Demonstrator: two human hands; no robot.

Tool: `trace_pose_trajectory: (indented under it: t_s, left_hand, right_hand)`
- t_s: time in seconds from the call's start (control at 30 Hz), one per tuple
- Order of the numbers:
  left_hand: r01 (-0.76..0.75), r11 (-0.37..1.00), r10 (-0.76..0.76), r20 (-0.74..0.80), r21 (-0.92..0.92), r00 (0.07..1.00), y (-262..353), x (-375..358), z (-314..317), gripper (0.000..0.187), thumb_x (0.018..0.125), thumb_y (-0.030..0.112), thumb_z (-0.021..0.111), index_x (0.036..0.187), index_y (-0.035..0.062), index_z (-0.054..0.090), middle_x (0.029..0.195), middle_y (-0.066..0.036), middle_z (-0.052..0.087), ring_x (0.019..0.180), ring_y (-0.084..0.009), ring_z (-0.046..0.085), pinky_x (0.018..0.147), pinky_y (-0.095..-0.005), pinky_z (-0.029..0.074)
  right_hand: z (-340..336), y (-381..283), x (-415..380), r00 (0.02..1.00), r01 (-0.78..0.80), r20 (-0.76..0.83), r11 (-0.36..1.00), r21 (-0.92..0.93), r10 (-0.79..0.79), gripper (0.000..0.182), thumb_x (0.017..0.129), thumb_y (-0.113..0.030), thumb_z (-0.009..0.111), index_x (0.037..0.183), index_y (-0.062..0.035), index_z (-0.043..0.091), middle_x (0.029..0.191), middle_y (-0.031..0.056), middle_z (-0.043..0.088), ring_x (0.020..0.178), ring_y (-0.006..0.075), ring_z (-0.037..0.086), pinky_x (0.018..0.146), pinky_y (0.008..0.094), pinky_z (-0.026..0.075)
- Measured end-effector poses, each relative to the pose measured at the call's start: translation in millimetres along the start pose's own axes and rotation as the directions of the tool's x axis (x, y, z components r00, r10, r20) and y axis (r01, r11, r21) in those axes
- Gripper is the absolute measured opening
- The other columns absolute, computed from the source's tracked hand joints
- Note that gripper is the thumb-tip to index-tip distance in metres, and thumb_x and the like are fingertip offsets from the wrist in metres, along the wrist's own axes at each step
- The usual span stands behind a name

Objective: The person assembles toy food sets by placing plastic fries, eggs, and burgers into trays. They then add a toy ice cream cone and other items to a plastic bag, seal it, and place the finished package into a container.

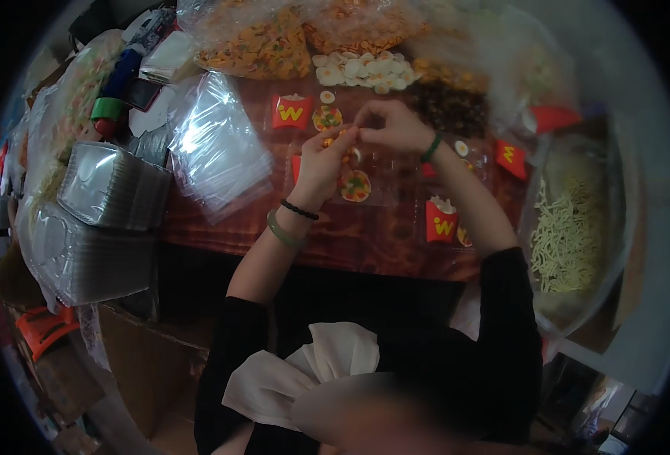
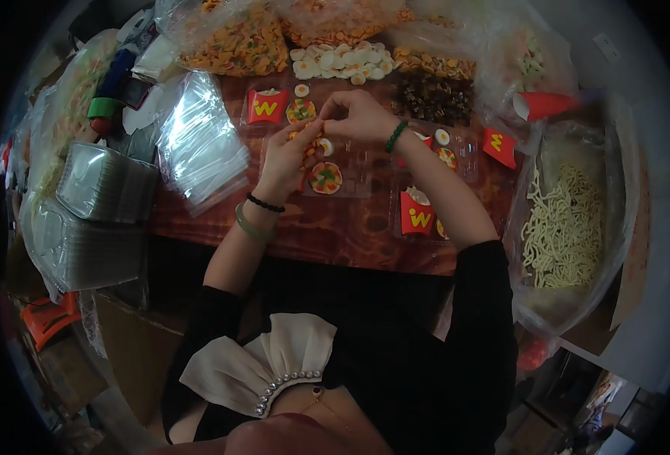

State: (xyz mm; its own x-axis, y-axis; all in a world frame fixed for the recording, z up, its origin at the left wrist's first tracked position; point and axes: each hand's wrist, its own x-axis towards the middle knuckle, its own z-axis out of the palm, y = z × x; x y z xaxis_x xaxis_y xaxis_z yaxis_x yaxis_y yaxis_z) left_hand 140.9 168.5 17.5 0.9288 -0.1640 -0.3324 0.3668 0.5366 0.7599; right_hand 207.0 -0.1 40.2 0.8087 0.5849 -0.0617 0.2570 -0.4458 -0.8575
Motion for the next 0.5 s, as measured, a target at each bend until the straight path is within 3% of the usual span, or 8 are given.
trace_pose_trajectory:
  t_s: [0.1, 0.17, 0.2, 0.27, 0.4, 0.47, 0.5]
  left_hand:
    - [-0.002, 0.997, 0.003, 0.009, -0.081, 1.0, 12, 9, -18, 0.026, 0.089, 0.017, 0.06, 0.108, -0.0004, 0.058, 0.083, -0.005, 0.06, 0.061, -0.0091, 0.054, 0.045, -0.018, 0.041]
    - [0.006, 0.986, -0.003, 0.021, -0.167, 1.0, 16, 13, -29, 0.026, 0.09, 0.017, 0.059, 0.108, -0.0002, 0.057, 0.084, -0.006, 0.06, 0.062, -0.0094, 0.054, 0.044, -0.0175, 0.04]
    - [0.082, 0.963, -0.065, 0.077, -0.257, 0.995, 16, 14, -34, 0.026, 0.091, 0.018, 0.058, 0.11, 0.0003, 0.056, 0.085, -0.006, 0.06, 0.063, -0.0098, 0.054, 0.044, -0.017, 0.04]
    - [0.162, 0.926, -0.121, 0.138, -0.341, 0.983, 14, 17, -42, 0.027, 0.091, 0.019, 0.056, 0.112, 0.0008, 0.055, 0.086, -0.007, 0.06, 0.063, -0.0101, 0.054, 0.044, -0.0165, 0.039]
    - [0.135, 0.921, -0.099, 0.117, -0.366, 0.988, 17, 25, -49, 0.028, 0.093, 0.021, 0.055, 0.113, 0.0021, 0.053, 0.089, -0.007, 0.06, 0.063, -0.0107, 0.053, 0.043, -0.0157, 0.038]
    - [0.089, 0.935, -0.057, 0.104, -0.343, 0.993, 26, 25, -43, 0.028, 0.092, 0.021, 0.055, 0.113, 0.0023, 0.053, 0.089, -0.007, 0.06, 0.063, -0.0109, 0.053, 0.044, -0.016, 0.038]
    - [0.066, 0.955, -0.042, 0.088, -0.29, 0.995, 33, 26, -36, 0.028, 0.092, 0.021, 0.055, 0.113, 0.0021, 0.053, 0.089, -0.007, 0.06, 0.063, -0.011, 0.054, 0.045, -0.0163, 0.039]
  right_hand:
    - [-6, 20, 33, 0.995, 0.061, -0.091, 0.986, 0.153, -0.048, 0.022, 0.075, -0.017, 0.069, 0.088, 0.0005, 0.063, 0.081, 0.0064, 0.065, 0.078, 0.0121, 0.062, 0.07, 0.0267, 0.05]
    - [-9, 27, 53, 0.925, 0.025, -0.377, 0.997, -0.078, -0.053, 0.024, 0.073, -0.018, 0.07, 0.088, 0.0003, 0.063, 0.078, 0.0063, 0.065, 0.07, 0.0124, 0.062, 0.064, 0.0262, 0.051]
    - [-7, 24, 59, 0.925, 0.021, -0.377, 0.997, -0.079, -0.049, 0.024, 0.073, -0.018, 0.07, 0.088, 0.0003, 0.063, 0.078, 0.0063, 0.065, 0.07, 0.0124, 0.062, 0.064, 0.0262, 0.051]
    - [-3, 18, 69, 0.943, -0.178, -0.3, 0.98, -0.088, 0.144, 0.026, 0.072, -0.018, 0.071, 0.088, 0.0004, 0.064, 0.076, 0.0067, 0.065, 0.063, 0.0122, 0.062, 0.057, 0.0245, 0.051]
    - [-8, 19, 70, 0.965, -0.037, -0.259, 0.999, 0.007, 0.038, 0.025, 0.074, -0.017, 0.07, 0.089, 0.0015, 0.064, 0.077, 0.0074, 0.065, 0.061, 0.0122, 0.062, 0.053, 0.0232, 0.05]
    - [-18, 6, 62, 0.978, -0.131, -0.134, 0.974, 0.186, 0.157, 0.022, 0.08, -0.013, 0.067, 0.097, 0.0005, 0.064, 0.088, 0.0053, 0.066, 0.078, 0.011, 0.062, 0.069, 0.0242, 0.051]
    - [-20, -3, 58, 0.979, -0.13, -0.135, 0.974, 0.185, 0.156, 0.022, 0.08, -0.013, 0.067, 0.097, 0.0005, 0.064, 0.088, 0.0053, 0.066, 0.078, 0.011, 0.062, 0.069, 0.0242, 0.051]
